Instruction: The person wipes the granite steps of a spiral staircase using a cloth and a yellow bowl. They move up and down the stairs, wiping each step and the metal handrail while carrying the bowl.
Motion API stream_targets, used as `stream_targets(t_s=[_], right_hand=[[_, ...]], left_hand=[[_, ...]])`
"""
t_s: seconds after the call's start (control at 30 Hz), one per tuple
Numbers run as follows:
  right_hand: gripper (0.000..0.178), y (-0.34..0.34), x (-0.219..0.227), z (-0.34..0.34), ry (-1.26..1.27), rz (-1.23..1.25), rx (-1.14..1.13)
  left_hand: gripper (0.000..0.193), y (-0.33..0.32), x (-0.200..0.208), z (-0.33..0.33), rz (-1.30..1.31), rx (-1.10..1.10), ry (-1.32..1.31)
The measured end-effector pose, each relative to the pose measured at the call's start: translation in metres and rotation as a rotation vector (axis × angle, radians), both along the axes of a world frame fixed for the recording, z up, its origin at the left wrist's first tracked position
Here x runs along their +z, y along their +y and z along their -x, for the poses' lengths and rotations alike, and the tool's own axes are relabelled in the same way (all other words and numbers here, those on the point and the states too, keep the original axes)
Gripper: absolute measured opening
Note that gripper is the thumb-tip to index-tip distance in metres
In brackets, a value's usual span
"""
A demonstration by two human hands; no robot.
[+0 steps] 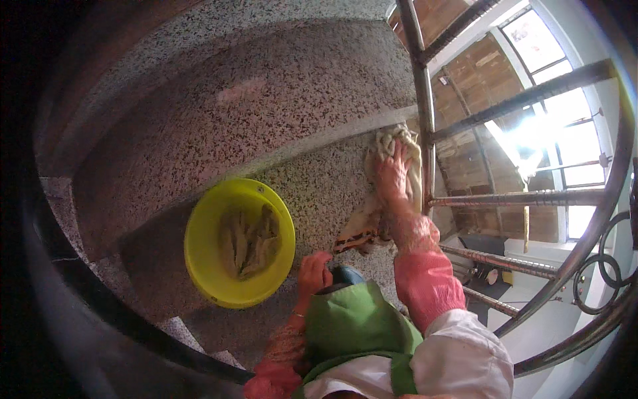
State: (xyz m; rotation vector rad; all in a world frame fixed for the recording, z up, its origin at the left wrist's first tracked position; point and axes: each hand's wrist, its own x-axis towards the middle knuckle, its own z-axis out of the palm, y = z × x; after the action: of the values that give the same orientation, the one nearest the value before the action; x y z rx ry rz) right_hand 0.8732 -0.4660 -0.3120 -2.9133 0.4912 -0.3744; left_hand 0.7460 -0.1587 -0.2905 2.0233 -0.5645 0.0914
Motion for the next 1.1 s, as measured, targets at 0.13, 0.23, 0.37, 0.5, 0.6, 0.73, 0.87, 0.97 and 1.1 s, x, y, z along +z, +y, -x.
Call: stream_targets(t_s=[0.13, 0.23, 0.37, 0.5, 0.6, 0.73, 0.87, 0.97, 1.1], right_hand=[[0.029, -0.023, -0.001, -0.044, -0.008, -0.006, -0.109], [0.03, -0.004, 0.003, -0.058, 0.016, -0.043, -0.12], [0.025, -0.13, -0.036, 0.047, 0.057, 0.227, -0.016], [0.022, 0.016, -0.01, 0.086, -0.018, 0.213, -0.02], [0.022, 0.012, -0.007, 0.105, -0.082, 0.169, -0.127], [0.025, 0.012, -0.003, 0.072, 0.042, 0.03, -0.079], [0.03, -0.029, -0.009, -0.007, -0.005, -0.028, -0.017], [0.034, -0.043, -0.001, -0.04, 0.157, 0.118, -0.12], [0.04, -0.03, -0.02, -0.015, 0.056, 0.143, 0.023]], left_hand=[[0.039, -0.003, -0.002, -0.025, -0.046, 0.069, -0.085], [0.04, 0.01, -0.003, -0.037, -0.221, 0.136, 0.016], [0.038, -0.026, -0.022, -0.018, -0.033, 0.051, 0.07], [0.037, 0.019, -0.022, -0.036, -0.182, 0.15, 0.007], [0.037, 0.005, -0.02, -0.03, -0.16, 0.117, 0.015], [0.036, 0.007, -0.023, -0.031, -0.196, 0.112, 0.021], [0.035, 0.003, -0.024, -0.033, -0.2, 0.094, 0.022], [0.035, -0.004, -0.024, -0.033, -0.204, 0.083, 0.017], [0.034, -0.011, -0.023, -0.034, -0.202, 0.076, 0.019]])
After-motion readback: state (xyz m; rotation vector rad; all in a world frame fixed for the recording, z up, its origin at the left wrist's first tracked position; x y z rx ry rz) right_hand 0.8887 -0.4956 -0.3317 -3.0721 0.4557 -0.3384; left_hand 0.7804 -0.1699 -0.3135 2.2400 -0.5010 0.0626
